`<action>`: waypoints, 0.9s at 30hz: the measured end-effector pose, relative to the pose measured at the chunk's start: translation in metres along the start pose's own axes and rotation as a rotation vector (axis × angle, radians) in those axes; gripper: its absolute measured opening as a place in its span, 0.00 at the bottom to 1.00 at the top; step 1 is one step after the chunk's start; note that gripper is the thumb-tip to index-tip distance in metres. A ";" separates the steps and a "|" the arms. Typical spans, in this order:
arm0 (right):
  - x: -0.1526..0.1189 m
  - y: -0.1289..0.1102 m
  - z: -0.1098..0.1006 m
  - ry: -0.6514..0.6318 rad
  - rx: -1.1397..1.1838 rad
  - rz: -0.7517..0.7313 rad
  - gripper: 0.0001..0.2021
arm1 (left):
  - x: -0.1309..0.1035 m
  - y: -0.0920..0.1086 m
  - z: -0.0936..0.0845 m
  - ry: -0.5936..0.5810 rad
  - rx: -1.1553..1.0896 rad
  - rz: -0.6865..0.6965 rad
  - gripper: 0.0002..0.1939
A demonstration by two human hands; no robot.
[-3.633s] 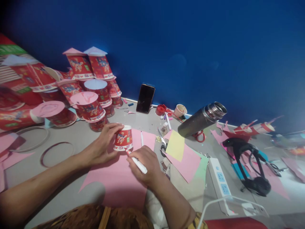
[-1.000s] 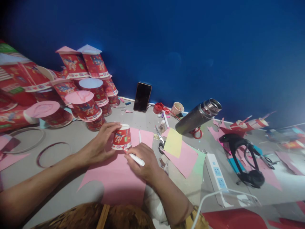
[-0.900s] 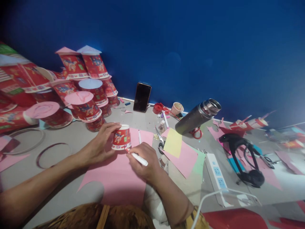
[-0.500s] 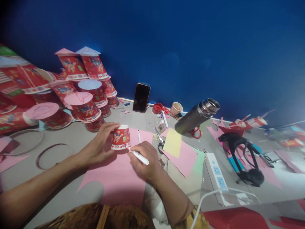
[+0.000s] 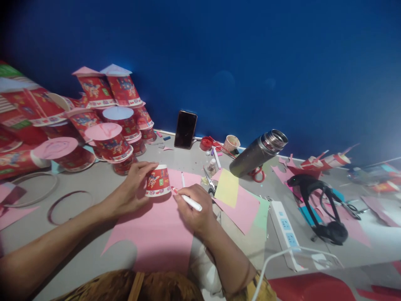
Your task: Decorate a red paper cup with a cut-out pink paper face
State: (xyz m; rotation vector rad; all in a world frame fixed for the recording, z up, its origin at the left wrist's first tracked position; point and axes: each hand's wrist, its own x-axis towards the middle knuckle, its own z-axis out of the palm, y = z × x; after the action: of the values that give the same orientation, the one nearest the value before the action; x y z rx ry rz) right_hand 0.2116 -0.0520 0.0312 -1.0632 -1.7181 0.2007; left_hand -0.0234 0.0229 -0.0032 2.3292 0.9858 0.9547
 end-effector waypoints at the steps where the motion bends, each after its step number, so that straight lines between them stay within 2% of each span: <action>1: 0.000 0.000 0.000 0.011 0.009 0.020 0.04 | 0.001 0.000 -0.001 -0.001 -0.008 -0.002 0.43; 4: 0.001 -0.002 -0.003 0.011 0.045 0.050 0.03 | 0.002 0.000 0.000 -0.003 -0.054 -0.023 0.40; 12: -0.003 -0.002 -0.001 -0.116 0.042 -0.027 0.06 | 0.000 0.000 0.008 -0.013 -0.194 -0.096 0.39; 27: -0.007 0.000 0.006 -0.180 0.026 -0.047 0.08 | -0.001 -0.002 0.010 -0.012 -0.150 -0.061 0.39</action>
State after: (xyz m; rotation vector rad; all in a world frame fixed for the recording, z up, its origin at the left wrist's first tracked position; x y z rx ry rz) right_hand 0.2072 -0.0550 0.0238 -1.0097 -1.8941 0.2955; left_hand -0.0177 0.0222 -0.0116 2.1668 0.9415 0.9552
